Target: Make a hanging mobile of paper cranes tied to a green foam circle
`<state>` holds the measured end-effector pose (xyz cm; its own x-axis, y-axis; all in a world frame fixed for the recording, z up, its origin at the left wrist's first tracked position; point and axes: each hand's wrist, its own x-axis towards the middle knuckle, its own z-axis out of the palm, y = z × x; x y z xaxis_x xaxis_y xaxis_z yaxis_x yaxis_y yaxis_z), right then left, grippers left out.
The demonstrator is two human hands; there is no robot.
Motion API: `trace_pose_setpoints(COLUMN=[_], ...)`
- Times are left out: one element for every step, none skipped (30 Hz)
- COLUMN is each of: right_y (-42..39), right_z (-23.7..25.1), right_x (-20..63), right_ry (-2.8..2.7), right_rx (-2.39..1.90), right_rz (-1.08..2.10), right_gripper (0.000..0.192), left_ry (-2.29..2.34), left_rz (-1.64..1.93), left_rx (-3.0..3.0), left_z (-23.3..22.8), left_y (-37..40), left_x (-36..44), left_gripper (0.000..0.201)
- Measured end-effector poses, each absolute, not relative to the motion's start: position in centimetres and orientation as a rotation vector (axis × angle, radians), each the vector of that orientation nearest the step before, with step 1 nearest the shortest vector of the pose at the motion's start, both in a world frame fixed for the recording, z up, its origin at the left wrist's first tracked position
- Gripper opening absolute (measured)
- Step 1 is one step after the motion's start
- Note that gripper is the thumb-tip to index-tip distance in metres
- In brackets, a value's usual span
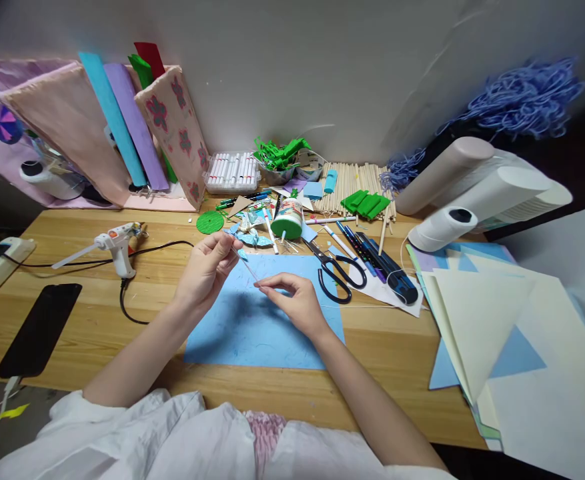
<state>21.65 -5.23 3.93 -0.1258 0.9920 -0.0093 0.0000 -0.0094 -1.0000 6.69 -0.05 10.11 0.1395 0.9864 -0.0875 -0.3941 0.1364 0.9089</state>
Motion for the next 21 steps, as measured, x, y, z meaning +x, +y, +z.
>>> trace_pose_setpoints(right_y=[-5.2,-5.3,-5.3,-5.3,-5.3,-5.3,-5.3,-5.4,-5.4,-5.5,-5.6,-5.6,-5.7,-5.8,-5.9,-5.9,-6.0,-6.0,-6.1,-6.1,-6.1], right_z=[3.9,3.8,3.8,3.8,3.8,3.9,3.9,3.9,4.0,4.0,4.1,4.2,4.2,4.3,4.4,4.5,4.6,4.6,4.7,4.7,4.7], right_x=[21.6,21.6,21.6,21.6,21.6,21.6,21.6,21.7,21.7,21.7,21.7,21.8,21.8,21.8,21.8,21.8,21.8,21.9,21.9,21.9,21.9], right_ry=[-1.261,-1.227,-1.197,-1.172,-1.157,-1.15,-1.149,-1.155,-1.166,-1.182,-1.202,-1.226,-1.259,-1.301,-1.352,-1.416,-1.491,-1.571,-1.648,-1.719,-1.779], right_rx=[-1.164,-1.18,-1.192,-1.2,-1.204,-1.207,-1.211,-1.219,-1.235,-1.257,-1.282,-1.309,-1.334,-1.355,-1.374,-1.388,-1.397,-1.399,-1.398,-1.394,-1.39], right_rz=[1.342,1.367,1.386,1.4,1.409,1.409,1.398,1.374,1.337,1.29,1.241,1.195,1.158,1.125,1.088,1.041,0.984,0.92,0.856,0.801,0.759], right_gripper=[0.011,0.012,0.013,0.014,0.014,0.015,0.016,0.017,0.017,0.018,0.018,0.018,0.018,0.017,0.016,0.014,0.013,0.012,0.012,0.013,0.014], left_ry=[0.88,0.893,0.911,0.935,0.967,1.009,1.06,1.118,1.178,1.234,1.282,1.322,1.354,1.38,1.405,1.427,1.44,1.443,1.435,1.417,1.392], left_rz=[1.216,1.229,1.244,1.265,1.289,1.314,1.332,1.344,1.348,1.343,1.327,1.303,1.27,1.231,1.183,1.136,1.089,1.045,1.004,0.963,0.924], left_rx=[0.892,0.91,0.934,0.965,1.005,1.055,1.113,1.173,1.232,1.284,1.327,1.365,1.401,1.442,1.493,1.559,1.639,1.729,1.825,1.921,2.013], left_z=[10.1,10.1,10.1,10.1,10.1,10.0,10.0,9.9,9.8,9.7,9.6,9.5,9.4,9.3,9.3,9.3,9.4,9.4,9.4,9.5,9.4], left_y=[0.0,0.0,0.1,0.1,0.1,0.1,0.1,0.0,0.0,-0.1,-0.2,-0.3,-0.4,-0.5,-0.7,-0.8,-0.9,-1.1,-1.2,-1.3,-1.4], left_x=[6.7,6.7,6.6,6.5,6.3,6.0,5.6,5.2,4.6,4.0,3.4,2.7,2.0,1.4,0.7,0.2,-0.3,-0.8,-1.3,-1.7,-2.1], left_gripper=[0.026,0.024,0.023,0.02,0.019,0.017,0.016,0.015,0.015,0.015,0.016,0.017,0.017,0.017,0.016,0.016,0.015,0.014,0.013,0.012,0.012])
